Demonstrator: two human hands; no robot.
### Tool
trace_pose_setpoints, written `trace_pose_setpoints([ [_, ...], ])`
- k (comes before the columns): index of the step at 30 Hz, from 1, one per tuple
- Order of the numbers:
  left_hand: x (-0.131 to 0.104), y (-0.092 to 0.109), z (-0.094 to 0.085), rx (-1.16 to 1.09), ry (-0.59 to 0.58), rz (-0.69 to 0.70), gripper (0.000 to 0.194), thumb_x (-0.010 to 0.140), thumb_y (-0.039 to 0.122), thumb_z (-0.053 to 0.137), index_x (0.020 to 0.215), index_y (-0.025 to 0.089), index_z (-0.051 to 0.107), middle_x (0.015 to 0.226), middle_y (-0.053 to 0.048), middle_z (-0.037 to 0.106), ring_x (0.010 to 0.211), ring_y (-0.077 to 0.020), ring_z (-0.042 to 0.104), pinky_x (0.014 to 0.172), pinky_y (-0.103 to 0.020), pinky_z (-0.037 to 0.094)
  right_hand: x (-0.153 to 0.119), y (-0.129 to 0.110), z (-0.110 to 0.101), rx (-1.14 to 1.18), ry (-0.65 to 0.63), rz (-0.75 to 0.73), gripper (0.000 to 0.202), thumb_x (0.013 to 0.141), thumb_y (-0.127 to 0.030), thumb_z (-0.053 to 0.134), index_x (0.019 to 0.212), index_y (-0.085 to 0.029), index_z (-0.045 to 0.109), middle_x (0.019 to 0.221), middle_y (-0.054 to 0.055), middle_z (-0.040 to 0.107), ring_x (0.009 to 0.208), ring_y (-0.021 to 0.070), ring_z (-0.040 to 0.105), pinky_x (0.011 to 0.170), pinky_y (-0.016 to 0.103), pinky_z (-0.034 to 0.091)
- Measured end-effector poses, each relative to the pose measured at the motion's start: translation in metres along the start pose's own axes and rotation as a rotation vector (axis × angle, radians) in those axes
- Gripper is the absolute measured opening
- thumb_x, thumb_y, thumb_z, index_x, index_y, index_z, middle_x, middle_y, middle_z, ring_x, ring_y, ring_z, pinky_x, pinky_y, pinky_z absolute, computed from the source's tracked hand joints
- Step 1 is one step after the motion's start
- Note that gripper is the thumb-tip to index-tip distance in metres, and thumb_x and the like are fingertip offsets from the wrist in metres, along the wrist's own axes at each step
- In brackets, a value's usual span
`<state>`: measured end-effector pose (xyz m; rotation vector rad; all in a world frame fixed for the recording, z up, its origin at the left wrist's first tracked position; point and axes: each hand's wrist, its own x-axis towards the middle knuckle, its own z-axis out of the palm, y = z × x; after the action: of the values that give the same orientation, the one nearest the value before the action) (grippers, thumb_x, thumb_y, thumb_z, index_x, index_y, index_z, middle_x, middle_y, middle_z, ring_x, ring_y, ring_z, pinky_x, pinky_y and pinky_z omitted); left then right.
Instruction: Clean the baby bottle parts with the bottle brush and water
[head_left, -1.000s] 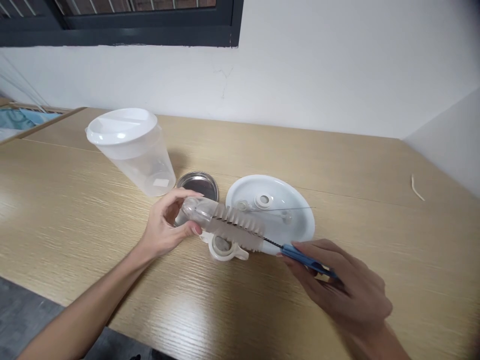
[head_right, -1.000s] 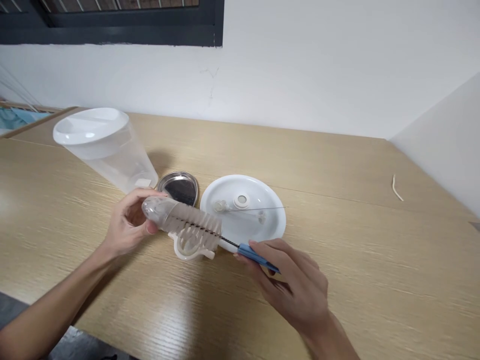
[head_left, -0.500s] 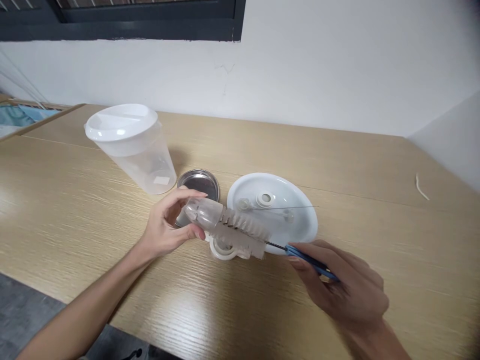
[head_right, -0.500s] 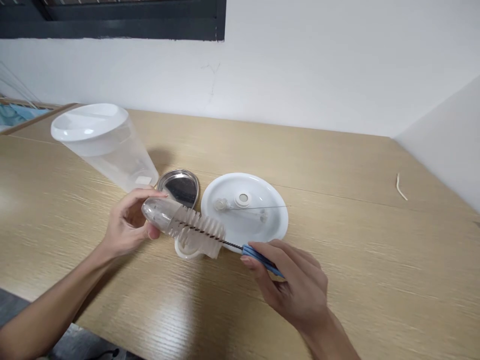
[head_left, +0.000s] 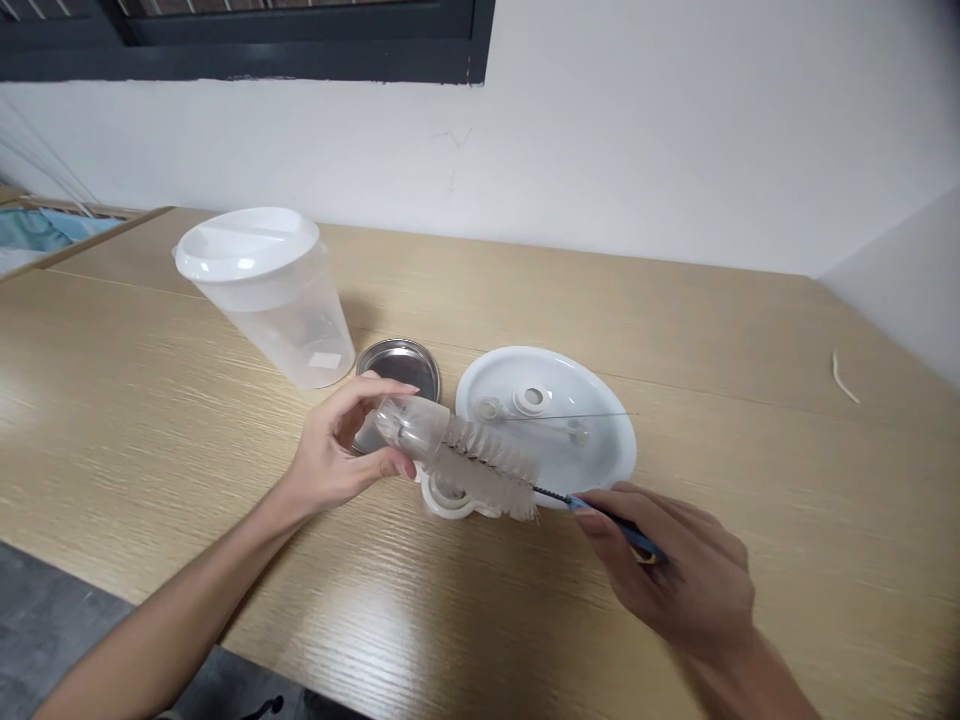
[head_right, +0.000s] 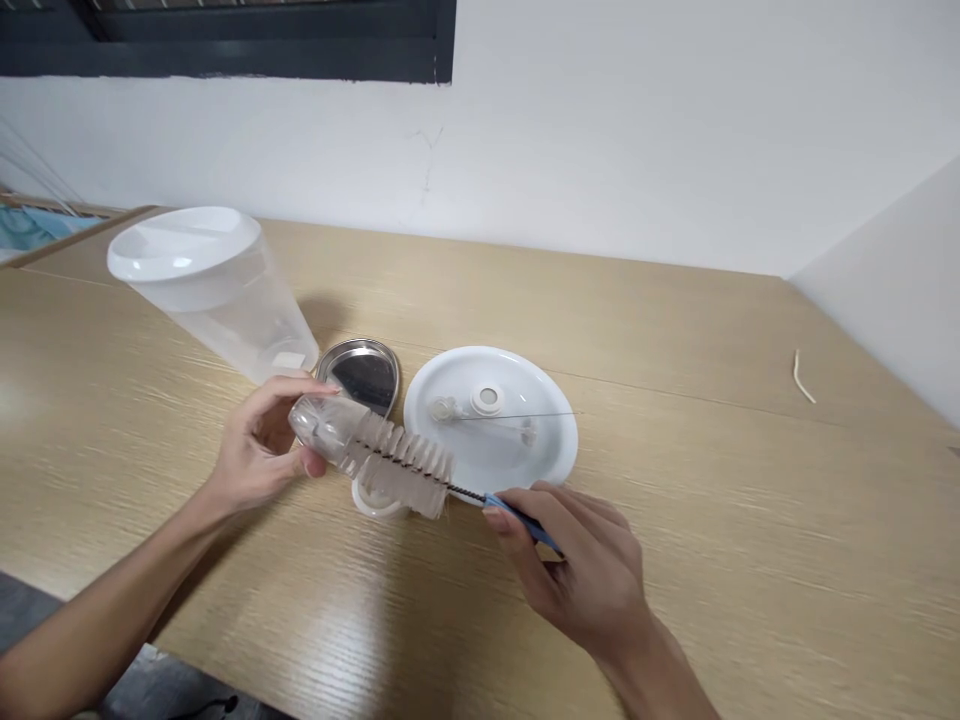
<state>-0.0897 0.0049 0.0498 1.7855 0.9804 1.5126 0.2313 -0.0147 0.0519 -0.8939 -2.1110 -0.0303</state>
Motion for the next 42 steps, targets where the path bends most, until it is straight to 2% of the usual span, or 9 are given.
trace_pose_setpoints([
  [4,0.000,0.001,0.000,0.024,0.003,-0.003,0.056,0.068,0.042,0.096,0.119,0.027,0.078,0.106,-0.009,0.075,0.093,-0.0224,0.069,0.080,-0.033,0.056,-0.002,0.000,-0.001,0.013,-0.012,0.034,0.013,0.099,-0.026,0.062,0.087,-0.025,0.066,0.063,-0.003,0.071,0.047,0.0129,0.065,0.048,0.023,0.050],
  [9,0.000,0.001,-0.002,0.059,0.012,-0.027,0.055,0.070,0.042,0.096,0.120,0.026,0.077,0.111,-0.010,0.076,0.099,-0.0247,0.070,0.086,-0.036,0.057,-0.006,0.007,-0.004,0.076,-0.114,0.100,0.024,0.101,-0.049,0.062,0.091,-0.027,0.066,0.058,-0.006,0.070,0.040,0.0110,0.058,0.043,0.023,0.045],
  [13,0.001,-0.001,-0.003,0.037,0.016,-0.049,0.055,0.070,0.043,0.096,0.119,0.027,0.078,0.114,-0.011,0.077,0.101,-0.0256,0.071,0.088,-0.037,0.057,-0.011,0.012,-0.005,0.120,-0.214,0.152,0.023,0.099,-0.051,0.065,0.101,-0.028,0.063,0.054,-0.010,0.067,0.039,0.0109,0.052,0.042,0.022,0.042],
  [16,0.002,-0.002,-0.003,0.013,0.011,-0.047,0.054,0.069,0.042,0.096,0.118,0.027,0.078,0.115,-0.011,0.077,0.102,-0.0257,0.072,0.089,-0.037,0.058,-0.012,0.010,-0.004,0.059,-0.214,0.140,0.027,0.098,-0.054,0.065,0.099,-0.028,0.063,0.055,-0.009,0.062,0.040,0.0101,0.050,0.042,0.022,0.040],
  [23,0.002,-0.003,-0.002,-0.001,0.016,-0.071,0.055,0.068,0.043,0.097,0.117,0.026,0.078,0.113,-0.010,0.078,0.102,-0.0259,0.072,0.088,-0.036,0.057,-0.005,-0.003,-0.003,0.037,-0.121,0.109,0.009,0.098,-0.033,0.063,0.094,-0.026,0.058,0.058,-0.008,0.062,0.043,0.0088,0.056,0.046,0.021,0.044],
  [27,0.002,-0.003,-0.002,-0.032,0.023,-0.091,0.055,0.069,0.044,0.096,0.117,0.025,0.077,0.111,-0.010,0.078,0.096,-0.0237,0.072,0.083,-0.034,0.057,-0.004,-0.006,-0.003,0.042,-0.118,0.119,0.009,0.097,-0.034,0.065,0.099,-0.026,0.060,0.061,-0.008,0.066,0.043,0.0082,0.060,0.048,0.019,0.048],
  [32,0.003,0.003,-0.001,-0.059,0.037,-0.120,0.052,0.071,0.045,0.095,0.115,0.023,0.076,0.104,-0.008,0.078,0.091,-0.0221,0.072,0.079,-0.032,0.056,-0.014,-0.001,0.001,-0.025,0.006,0.181,0.016,0.094,-0.032,0.071,0.107,-0.024,0.065,0.080,-0.001,0.075,0.057,0.0118,0.070,0.054,0.020,0.056],
  [39,0.004,0.008,0.000,-0.040,0.091,-0.192,0.046,0.074,0.052,0.091,0.105,0.020,0.077,0.098,-0.008,0.079,0.087,-0.0217,0.071,0.077,-0.033,0.056,-0.012,0.006,0.000,-0.061,0.149,-0.103,0.028,0.082,-0.005,0.080,0.102,-0.019,0.067,0.095,0.005,0.073,0.077,0.0150,0.073,0.065,0.025,0.062],
  [42,0.004,0.008,0.000,-0.048,0.075,-0.186,0.047,0.073,0.050,0.092,0.106,0.020,0.077,0.098,-0.008,0.078,0.087,-0.0212,0.071,0.078,-0.033,0.056,-0.010,0.003,-0.002,-0.093,0.172,-0.107,0.031,0.078,0.001,0.082,0.099,-0.018,0.069,0.091,0.004,0.073,0.073,0.0133,0.072,0.063,0.023,0.062],
])
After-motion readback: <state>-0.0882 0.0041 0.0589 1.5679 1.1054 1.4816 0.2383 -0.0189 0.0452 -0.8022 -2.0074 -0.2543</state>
